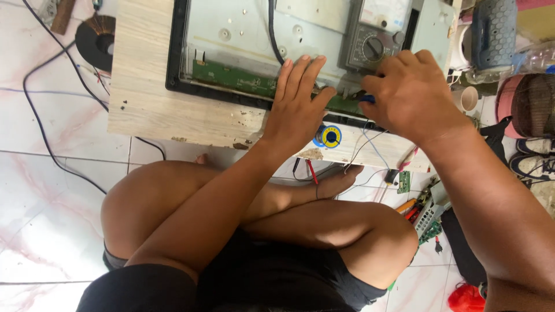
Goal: The person sits on the floor repairing a television lying face-down on a low table. They use a screwdriver on the chassis, handle wires and a multimeter, and use pliers to work on the exposed circuit board, probing and adjusting components and connections.
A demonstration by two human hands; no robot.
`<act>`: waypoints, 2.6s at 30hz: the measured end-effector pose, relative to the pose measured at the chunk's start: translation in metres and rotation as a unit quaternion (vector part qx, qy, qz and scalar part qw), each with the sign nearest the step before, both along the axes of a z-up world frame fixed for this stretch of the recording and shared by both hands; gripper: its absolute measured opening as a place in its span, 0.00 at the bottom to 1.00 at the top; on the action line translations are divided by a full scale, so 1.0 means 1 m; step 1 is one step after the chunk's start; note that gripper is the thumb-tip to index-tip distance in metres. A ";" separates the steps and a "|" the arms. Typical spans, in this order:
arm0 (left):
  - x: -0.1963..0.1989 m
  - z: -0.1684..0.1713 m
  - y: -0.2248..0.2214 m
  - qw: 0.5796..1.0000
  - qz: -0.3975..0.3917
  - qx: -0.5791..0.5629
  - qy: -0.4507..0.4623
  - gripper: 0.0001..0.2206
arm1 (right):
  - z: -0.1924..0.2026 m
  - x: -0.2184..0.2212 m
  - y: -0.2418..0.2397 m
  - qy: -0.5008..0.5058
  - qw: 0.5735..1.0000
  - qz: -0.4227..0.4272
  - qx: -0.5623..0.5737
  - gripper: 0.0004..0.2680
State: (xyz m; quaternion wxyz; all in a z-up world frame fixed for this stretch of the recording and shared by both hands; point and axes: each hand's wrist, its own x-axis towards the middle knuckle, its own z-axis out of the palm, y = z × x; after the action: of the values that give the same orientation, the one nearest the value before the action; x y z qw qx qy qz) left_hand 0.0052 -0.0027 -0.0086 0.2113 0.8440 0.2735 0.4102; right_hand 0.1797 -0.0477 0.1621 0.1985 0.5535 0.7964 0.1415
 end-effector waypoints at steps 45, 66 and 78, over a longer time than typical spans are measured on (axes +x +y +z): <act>-0.003 -0.004 -0.003 0.999 -0.018 -0.024 -0.029 0.19 | 0.003 0.001 0.020 -0.112 0.987 0.041 -0.109 0.12; 0.001 -0.006 -0.003 0.998 -0.008 -0.033 -0.048 0.17 | 0.008 -0.019 0.018 -0.166 0.983 0.042 -0.073 0.13; 0.001 -0.006 -0.005 0.998 -0.012 -0.035 -0.042 0.17 | -0.004 -0.007 0.019 -0.125 0.986 0.024 -0.104 0.13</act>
State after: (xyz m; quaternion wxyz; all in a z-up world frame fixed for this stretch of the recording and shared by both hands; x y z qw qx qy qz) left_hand 0.0067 -0.0074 -0.0146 0.2572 0.8209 0.2689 0.4332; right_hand 0.1727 -0.0292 0.1583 0.3499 0.4886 0.7885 0.1306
